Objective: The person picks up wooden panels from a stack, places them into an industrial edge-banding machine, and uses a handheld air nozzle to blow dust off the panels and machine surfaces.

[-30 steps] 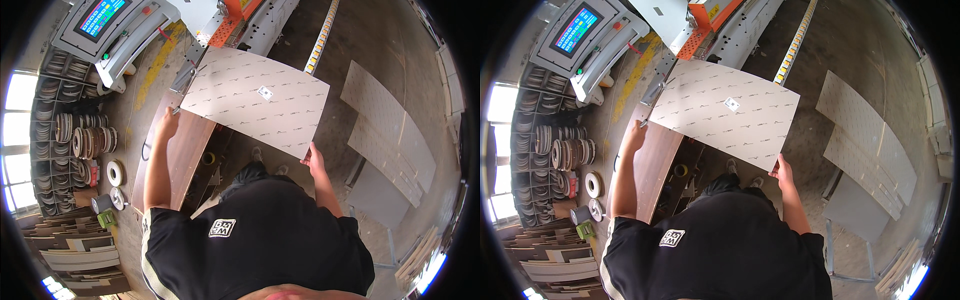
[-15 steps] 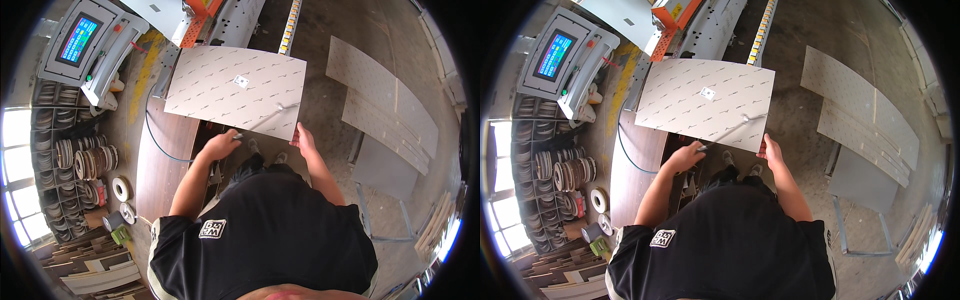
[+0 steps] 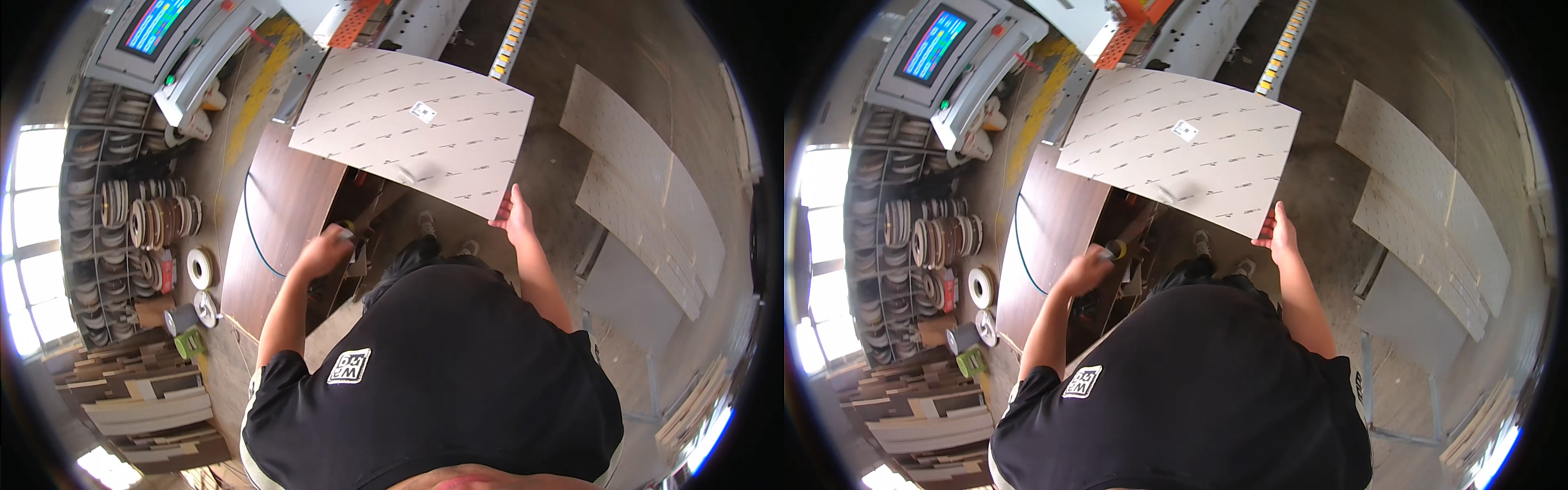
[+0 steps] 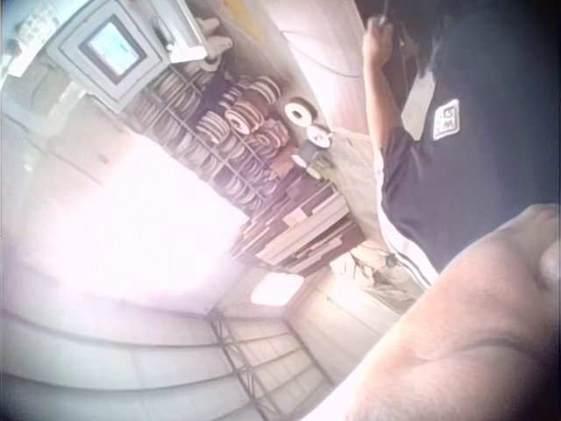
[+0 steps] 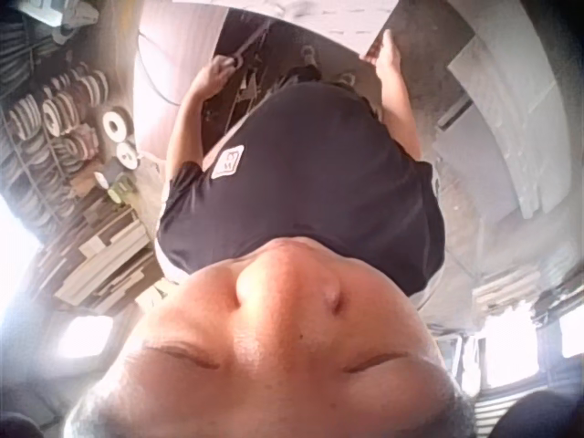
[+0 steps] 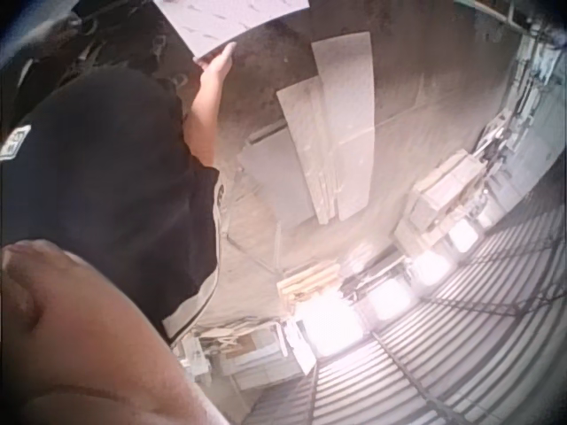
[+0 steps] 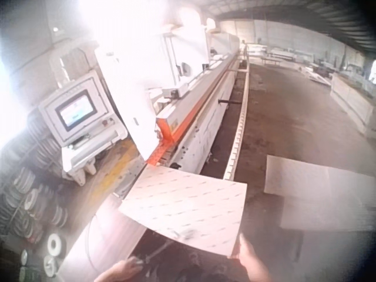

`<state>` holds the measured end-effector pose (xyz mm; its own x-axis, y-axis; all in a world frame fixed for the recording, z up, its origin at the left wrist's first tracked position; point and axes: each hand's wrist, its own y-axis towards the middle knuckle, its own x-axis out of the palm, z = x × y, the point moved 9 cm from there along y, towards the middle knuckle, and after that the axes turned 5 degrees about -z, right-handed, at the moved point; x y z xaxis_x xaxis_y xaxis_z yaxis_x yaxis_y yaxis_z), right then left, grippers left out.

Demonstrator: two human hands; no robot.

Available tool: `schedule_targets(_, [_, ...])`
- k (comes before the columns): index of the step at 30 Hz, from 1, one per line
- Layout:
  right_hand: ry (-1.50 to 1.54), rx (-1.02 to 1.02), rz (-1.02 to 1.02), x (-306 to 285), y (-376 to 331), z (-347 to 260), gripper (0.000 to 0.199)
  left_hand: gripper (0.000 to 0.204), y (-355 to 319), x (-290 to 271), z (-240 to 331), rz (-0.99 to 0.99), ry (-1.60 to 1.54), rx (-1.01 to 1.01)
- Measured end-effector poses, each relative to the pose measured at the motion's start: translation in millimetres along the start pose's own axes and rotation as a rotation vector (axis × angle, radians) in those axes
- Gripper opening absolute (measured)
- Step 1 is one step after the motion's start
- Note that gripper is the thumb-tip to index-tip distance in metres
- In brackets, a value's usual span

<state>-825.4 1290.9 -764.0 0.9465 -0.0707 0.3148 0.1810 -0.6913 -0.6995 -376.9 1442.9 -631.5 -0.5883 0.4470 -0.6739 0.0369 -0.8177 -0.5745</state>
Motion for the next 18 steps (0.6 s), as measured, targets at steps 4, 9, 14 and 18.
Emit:
schedule_targets(4, [-0.23, 0.02, -0.086, 17.2, 7.2, -2.1, 0.059, 0.034, -29.3, -46.4, -159.1, 0.603, -0.235, -0.418])
schedule_targets(9, [-0.297, 0.006, -0.06, 16.6, 2.0, -0.7, 0.057, 0.04, -71.5, 19.3, -6.6, -0.038, -0.047, -0.119])
schedule_targets(14, [-0.397, 0.027, -0.025, 1.8, 6.0, -7.7, 0.056, 0.037, -83.5, 9.3, -22.7, -0.08, -0.041, -0.156])
schedule_targets(18, [-0.487, -0.013, -0.049, 10.6, 7.3, -15.1, 0.058, 0.037, -107.7, -45.0, -182.6, 0.578, -0.15, -0.498])
